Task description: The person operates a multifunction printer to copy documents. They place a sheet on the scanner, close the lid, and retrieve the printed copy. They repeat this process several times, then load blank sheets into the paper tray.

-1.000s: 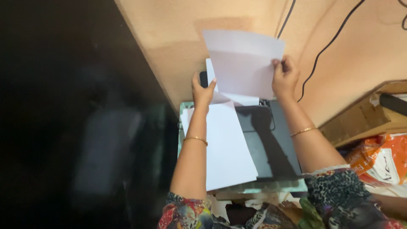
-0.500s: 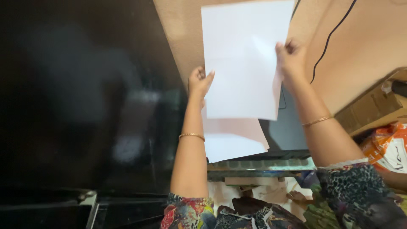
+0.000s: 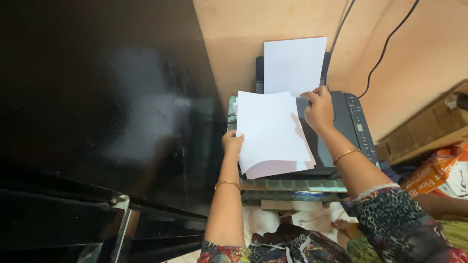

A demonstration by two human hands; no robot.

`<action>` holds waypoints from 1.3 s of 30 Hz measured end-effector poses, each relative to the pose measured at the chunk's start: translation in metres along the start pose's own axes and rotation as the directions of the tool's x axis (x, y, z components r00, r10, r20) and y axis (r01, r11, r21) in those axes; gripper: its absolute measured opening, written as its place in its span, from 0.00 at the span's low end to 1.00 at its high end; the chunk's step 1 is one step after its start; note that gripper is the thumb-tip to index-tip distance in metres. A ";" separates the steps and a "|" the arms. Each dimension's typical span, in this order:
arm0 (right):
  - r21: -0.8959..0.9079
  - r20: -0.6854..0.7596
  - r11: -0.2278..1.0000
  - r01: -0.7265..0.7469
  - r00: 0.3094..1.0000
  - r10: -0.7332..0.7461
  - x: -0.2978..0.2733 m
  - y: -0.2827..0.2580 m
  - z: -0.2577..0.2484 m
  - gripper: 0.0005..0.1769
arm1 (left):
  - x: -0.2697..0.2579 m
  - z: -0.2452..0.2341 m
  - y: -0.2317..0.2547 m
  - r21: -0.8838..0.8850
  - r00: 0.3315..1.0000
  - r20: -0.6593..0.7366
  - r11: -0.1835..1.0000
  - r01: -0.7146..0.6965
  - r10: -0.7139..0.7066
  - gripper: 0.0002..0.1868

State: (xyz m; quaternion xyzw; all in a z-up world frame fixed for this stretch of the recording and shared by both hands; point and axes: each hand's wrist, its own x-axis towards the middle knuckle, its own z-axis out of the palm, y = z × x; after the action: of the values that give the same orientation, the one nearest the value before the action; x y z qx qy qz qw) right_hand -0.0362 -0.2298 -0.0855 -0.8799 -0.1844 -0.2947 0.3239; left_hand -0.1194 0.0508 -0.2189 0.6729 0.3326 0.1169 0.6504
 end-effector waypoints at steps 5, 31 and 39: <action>-0.023 0.166 0.999 -0.022 0.986 0.026 0.000 -0.002 0.001 0.19 | -0.005 0.003 -0.001 0.007 0.998 -0.056 1.000 -0.026 0.026 0.10; -0.052 0.491 0.949 -0.311 0.820 0.295 0.017 0.057 0.034 0.13 | -0.067 0.015 0.081 0.616 0.980 -0.170 0.788 0.025 0.102 0.25; 0.148 0.207 0.933 -0.328 0.933 0.295 0.046 0.105 0.057 0.07 | 0.005 0.061 0.069 0.572 0.900 -0.188 0.788 -0.226 0.394 0.18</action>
State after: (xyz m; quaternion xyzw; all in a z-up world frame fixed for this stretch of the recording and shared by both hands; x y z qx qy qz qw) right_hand 0.0757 -0.2609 -0.1398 -0.8881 -0.0967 -0.1400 0.4269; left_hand -0.0589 0.0096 -0.1625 0.8478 0.3292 0.2252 0.3496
